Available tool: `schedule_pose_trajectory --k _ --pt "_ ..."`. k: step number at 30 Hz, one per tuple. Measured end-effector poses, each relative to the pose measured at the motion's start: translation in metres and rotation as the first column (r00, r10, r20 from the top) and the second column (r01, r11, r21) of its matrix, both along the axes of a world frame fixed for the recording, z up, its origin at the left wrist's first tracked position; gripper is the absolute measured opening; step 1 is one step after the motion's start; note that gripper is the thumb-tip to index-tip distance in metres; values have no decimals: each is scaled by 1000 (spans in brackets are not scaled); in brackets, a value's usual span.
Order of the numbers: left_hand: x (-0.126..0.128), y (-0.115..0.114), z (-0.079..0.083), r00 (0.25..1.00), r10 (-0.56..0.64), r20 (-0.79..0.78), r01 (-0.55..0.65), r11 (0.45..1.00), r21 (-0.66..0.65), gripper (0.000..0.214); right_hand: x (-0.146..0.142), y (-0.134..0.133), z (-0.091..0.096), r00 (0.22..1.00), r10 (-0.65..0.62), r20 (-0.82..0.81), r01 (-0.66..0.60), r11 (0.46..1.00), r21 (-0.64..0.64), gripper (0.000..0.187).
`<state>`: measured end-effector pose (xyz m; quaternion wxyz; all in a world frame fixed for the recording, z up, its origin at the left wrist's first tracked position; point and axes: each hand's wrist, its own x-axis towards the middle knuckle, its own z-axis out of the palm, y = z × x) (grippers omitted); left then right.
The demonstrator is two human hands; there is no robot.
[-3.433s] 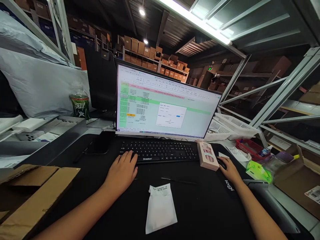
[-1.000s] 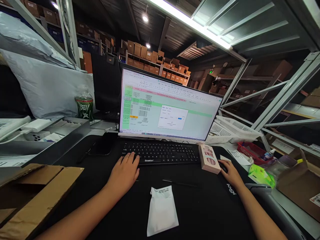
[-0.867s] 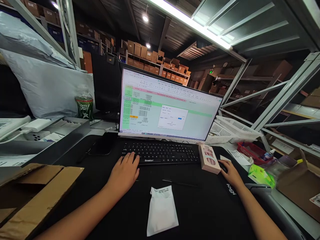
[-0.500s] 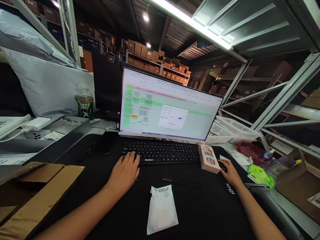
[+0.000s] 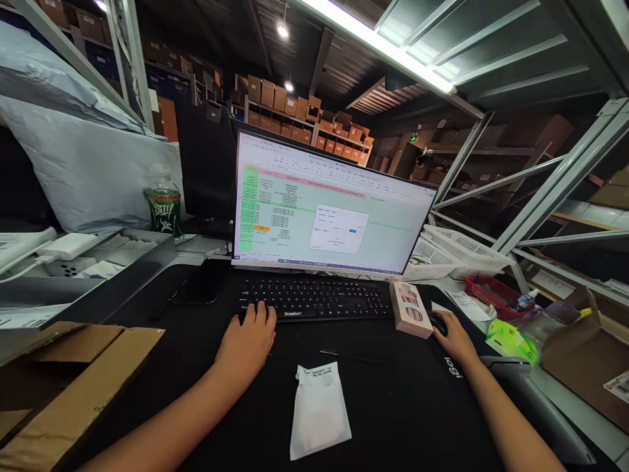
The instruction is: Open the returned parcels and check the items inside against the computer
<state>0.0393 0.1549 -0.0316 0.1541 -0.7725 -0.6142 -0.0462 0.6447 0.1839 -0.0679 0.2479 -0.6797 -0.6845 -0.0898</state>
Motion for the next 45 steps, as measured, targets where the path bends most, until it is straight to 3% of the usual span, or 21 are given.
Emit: schedule_pose_trajectory --k 11,17,29,36,45 --pt "3 -3 2 999 15 -37 -16 1000 -24 52 -13 -7 5 1000 -8 -12 8 1000 21 45" --pt "5 -4 2 998 18 -53 -18 1000 -14 52 -6 -3 2 1000 -8 -18 9 1000 16 47" --pt "6 -5 -4 999 -39 34 39 999 6 55 -18 -11 16 999 -30 38 29 999 22 45" --pt "6 -11 1 992 -33 121 32 999 8 57 -19 -15 18 999 -28 37 28 1000 3 46" --pt "6 -8 2 996 0 93 -1 1000 16 56 -21 -16 18 997 -58 57 59 998 -11 47"
